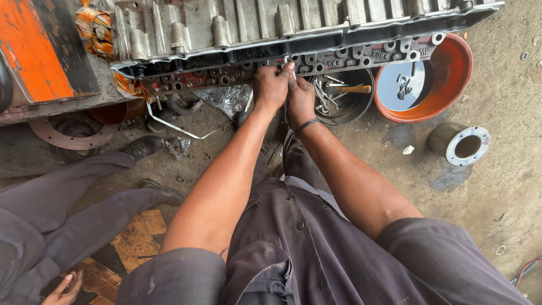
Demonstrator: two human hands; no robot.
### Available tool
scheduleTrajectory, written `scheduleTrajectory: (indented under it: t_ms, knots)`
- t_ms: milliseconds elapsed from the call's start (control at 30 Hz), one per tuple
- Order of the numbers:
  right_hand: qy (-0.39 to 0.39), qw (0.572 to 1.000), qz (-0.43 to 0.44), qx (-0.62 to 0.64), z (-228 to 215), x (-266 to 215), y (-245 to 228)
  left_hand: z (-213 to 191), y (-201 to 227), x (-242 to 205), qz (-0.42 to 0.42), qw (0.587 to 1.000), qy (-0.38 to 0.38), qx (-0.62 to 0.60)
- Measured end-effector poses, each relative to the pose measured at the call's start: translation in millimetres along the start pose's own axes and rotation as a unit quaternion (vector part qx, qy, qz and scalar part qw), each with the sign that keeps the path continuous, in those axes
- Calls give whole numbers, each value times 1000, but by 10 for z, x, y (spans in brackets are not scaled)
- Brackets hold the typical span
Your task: The person applies a white sealant from a tube onto the surface of an engine component, smoothing it with a piece of cloth.
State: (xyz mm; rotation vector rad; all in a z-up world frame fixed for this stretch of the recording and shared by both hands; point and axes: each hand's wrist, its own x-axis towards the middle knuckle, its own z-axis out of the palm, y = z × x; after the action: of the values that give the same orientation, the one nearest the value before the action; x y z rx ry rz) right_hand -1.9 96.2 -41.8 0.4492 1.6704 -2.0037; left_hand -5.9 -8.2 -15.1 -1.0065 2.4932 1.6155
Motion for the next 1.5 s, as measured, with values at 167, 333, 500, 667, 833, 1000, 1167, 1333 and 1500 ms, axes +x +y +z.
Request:
scheduleTrajectory:
  t_ms: [167, 333, 500, 667, 833, 1000, 1167, 1333, 1500]
  knots:
    - [-10, 1000, -5, 5, 78, -43, -34, -56, -58, -17, 38, 999, 30, 6]
    - [-3, 1000, -6, -9, 180, -73, -91, -118, -81, -25, 42, 998, 42, -13]
    - [4, 999, 1, -33, 246, -81, -68, -203, -79, -29, 22, 999, 40, 11]
    - [-25, 999, -4, 33, 299, -49, 30, -292, -56, -48, -2, 999, 42, 20]
    - [-25, 999, 13, 45, 363, -50, 107, -377, -83, -49, -12, 998, 58, 36]
    - [-29, 999, 16, 33, 468, -48, 122, -486, -109, -32, 1, 997, 72, 27]
    - [-21, 999, 22, 10, 598, -86, 145, -596, -137, -38, -12, 997, 77, 24]
    - [-27, 998, 29, 38, 709, -130, 156, -686, -200, -24, 25, 995, 90, 33]
    - [-29, 997, 45, 54, 817, -177, 149, -789, -227, -28, 46, 992, 107, 44]
